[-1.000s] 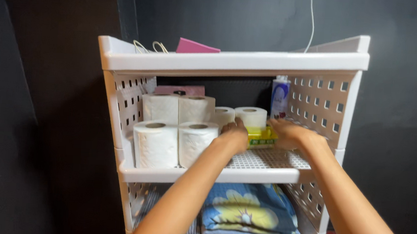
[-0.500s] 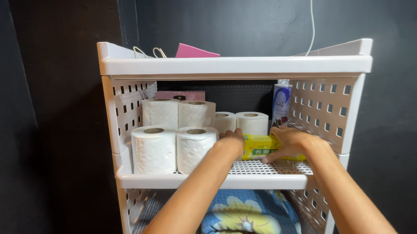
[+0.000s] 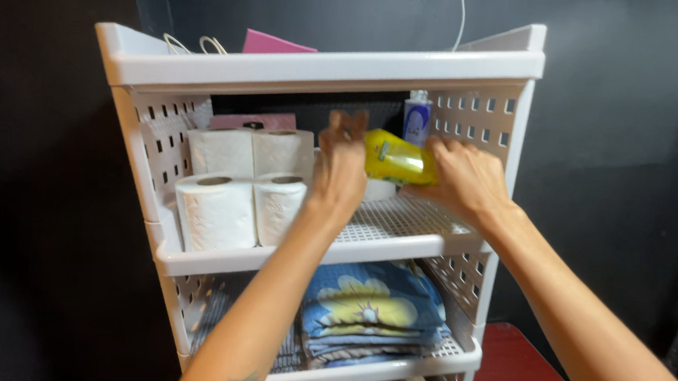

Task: The person organizes various spa supplies by taking items from a multi-tiered plastic shelf and placing them into a white basket on the floor, including glass jars, yellow-labeled bottles, and rolls of toilet paper.

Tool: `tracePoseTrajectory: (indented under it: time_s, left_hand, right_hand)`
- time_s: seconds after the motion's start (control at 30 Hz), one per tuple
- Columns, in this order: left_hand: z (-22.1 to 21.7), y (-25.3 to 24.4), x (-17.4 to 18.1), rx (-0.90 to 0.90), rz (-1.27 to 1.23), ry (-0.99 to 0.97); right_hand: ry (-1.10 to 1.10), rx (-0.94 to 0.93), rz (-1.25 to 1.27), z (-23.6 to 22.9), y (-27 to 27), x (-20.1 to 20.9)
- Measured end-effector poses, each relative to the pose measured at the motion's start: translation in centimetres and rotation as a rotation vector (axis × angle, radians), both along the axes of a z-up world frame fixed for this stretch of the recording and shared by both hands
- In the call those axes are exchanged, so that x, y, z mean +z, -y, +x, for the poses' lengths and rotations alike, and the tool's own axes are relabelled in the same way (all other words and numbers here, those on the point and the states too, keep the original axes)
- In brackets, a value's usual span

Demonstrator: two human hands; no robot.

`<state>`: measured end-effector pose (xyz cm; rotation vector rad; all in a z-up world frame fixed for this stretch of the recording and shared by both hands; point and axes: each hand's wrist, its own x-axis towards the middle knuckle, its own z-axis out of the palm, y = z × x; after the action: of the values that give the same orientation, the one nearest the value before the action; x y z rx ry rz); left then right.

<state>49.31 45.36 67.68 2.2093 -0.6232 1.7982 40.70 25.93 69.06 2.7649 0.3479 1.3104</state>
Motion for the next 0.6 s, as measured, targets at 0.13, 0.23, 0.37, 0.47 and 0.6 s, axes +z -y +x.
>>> tracePoseTrajectory:
  time_s: [0.13,0.23,0.37,0.47,0.6]
  left_hand:
    - [-5.4,0.0,0.2,-0.475,-0.18,0.028]
    - [-9.0,0.5,-0.6,-0.737,-0.348,0.125]
    - [-15.6,2.1,-1.0,-1.334,-0.705,-0.268]
    - [-18.0,4.0,-2.2,-1.678,-0.798,-0.606]
    - [-20.9,7.7,-5.8,-1.586,-0.391,-1.002]
  right_hand:
    - [0.17,-0.063,-0.063,-2.8,1.4,-1.3]
    - [0.398,-0.029,-0.124,-5.1,2.6,-2.4]
    - [0.57,-0.018,-0.157,-10.0,4.0,-3.9]
    - [0.498,0.083,-0.014,-14.0,5.5,-6.3]
    - [0.299,0.144,0.301,-19.2,8.5,-12.6]
